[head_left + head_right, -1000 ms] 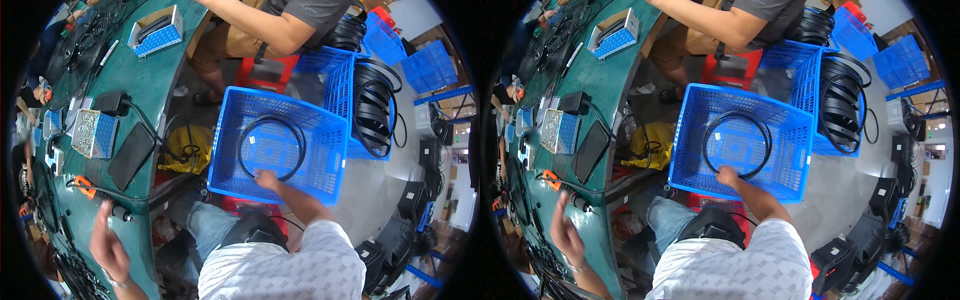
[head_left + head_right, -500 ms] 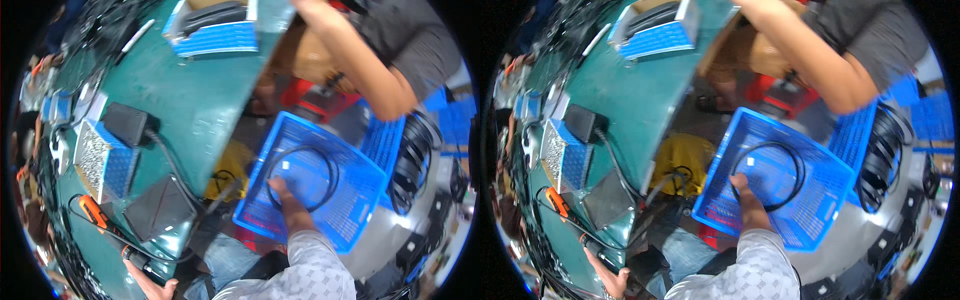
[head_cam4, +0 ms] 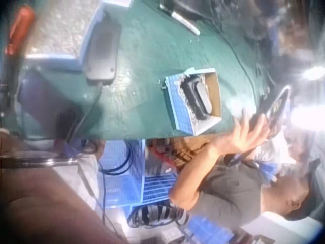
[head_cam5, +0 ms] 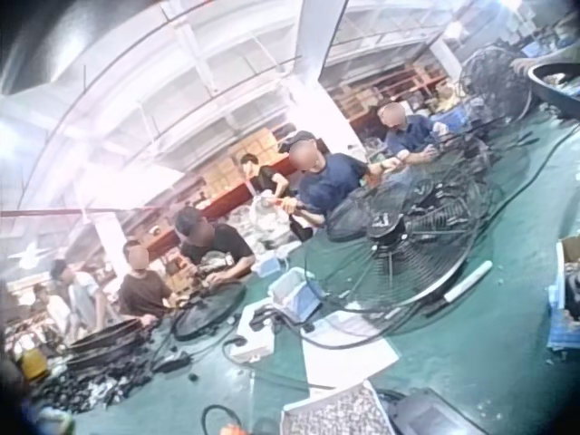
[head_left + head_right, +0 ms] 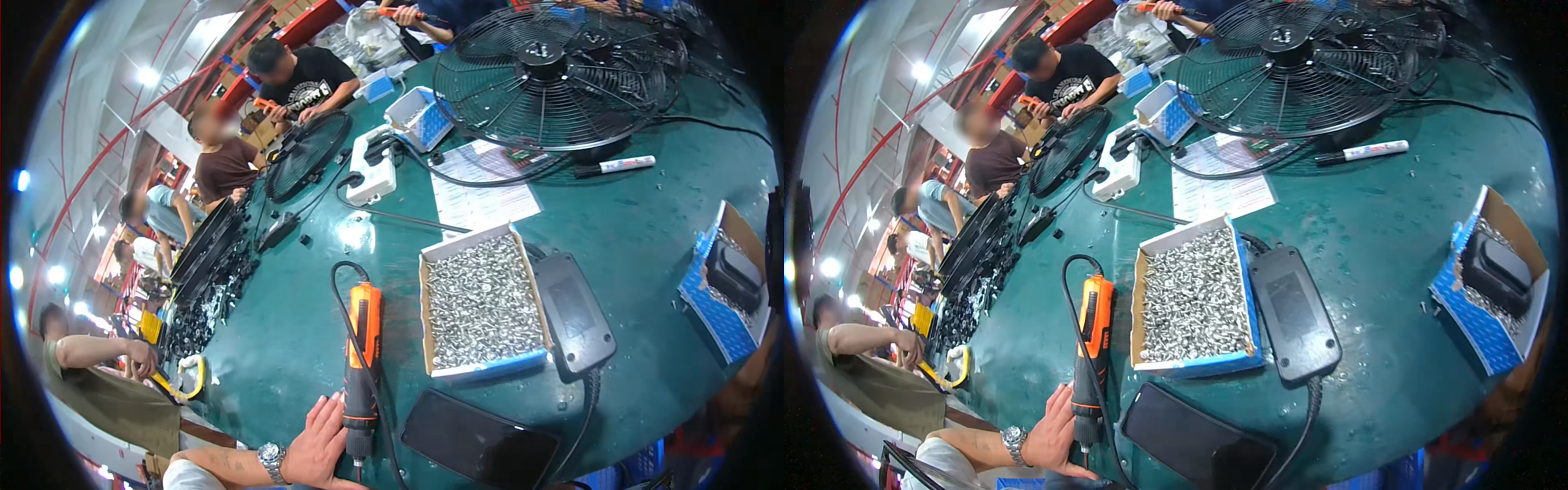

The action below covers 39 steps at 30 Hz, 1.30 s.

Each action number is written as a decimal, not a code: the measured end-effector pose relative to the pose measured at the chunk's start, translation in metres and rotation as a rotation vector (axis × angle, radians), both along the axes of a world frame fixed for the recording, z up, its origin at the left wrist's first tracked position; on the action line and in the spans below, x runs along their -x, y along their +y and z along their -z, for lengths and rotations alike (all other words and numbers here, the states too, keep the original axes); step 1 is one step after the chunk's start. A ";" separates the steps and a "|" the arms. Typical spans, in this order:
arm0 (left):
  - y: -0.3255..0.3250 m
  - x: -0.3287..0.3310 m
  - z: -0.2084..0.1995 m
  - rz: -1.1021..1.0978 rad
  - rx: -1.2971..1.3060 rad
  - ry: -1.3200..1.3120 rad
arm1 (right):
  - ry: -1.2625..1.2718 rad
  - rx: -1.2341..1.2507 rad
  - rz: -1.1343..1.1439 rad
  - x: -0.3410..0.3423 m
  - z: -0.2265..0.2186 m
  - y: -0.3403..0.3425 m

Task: Assembling the guards, motors, and housing of electric fans at a factory workstation.

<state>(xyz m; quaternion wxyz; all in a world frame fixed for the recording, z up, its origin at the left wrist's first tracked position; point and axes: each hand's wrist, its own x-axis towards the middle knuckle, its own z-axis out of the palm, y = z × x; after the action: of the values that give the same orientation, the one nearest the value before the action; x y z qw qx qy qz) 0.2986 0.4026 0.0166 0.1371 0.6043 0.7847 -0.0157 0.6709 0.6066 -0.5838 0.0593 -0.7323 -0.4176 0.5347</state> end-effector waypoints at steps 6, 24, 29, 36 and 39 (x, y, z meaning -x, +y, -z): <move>0.013 -0.003 -0.007 0.020 -0.095 0.090 | 0.010 0.040 -0.024 0.011 -0.012 -0.008; -0.025 0.004 0.025 0.118 -0.183 0.087 | 0.553 0.192 0.194 0.023 -0.096 -0.076; -0.020 0.000 0.019 0.124 -0.233 0.151 | 0.504 0.265 0.073 0.022 -0.162 -0.080; -0.016 -0.008 0.014 0.102 -0.265 0.151 | 0.491 0.079 0.178 -0.012 -0.226 -0.131; -0.018 -0.009 0.013 0.085 -0.288 0.147 | 0.482 0.041 0.065 -0.051 -0.259 -0.155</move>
<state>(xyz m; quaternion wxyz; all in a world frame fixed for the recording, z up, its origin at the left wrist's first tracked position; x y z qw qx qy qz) 0.3072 0.3850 0.0037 -0.0094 0.6477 0.7603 0.0473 0.7220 0.4515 -0.3249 0.1599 -0.5976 -0.3565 0.7001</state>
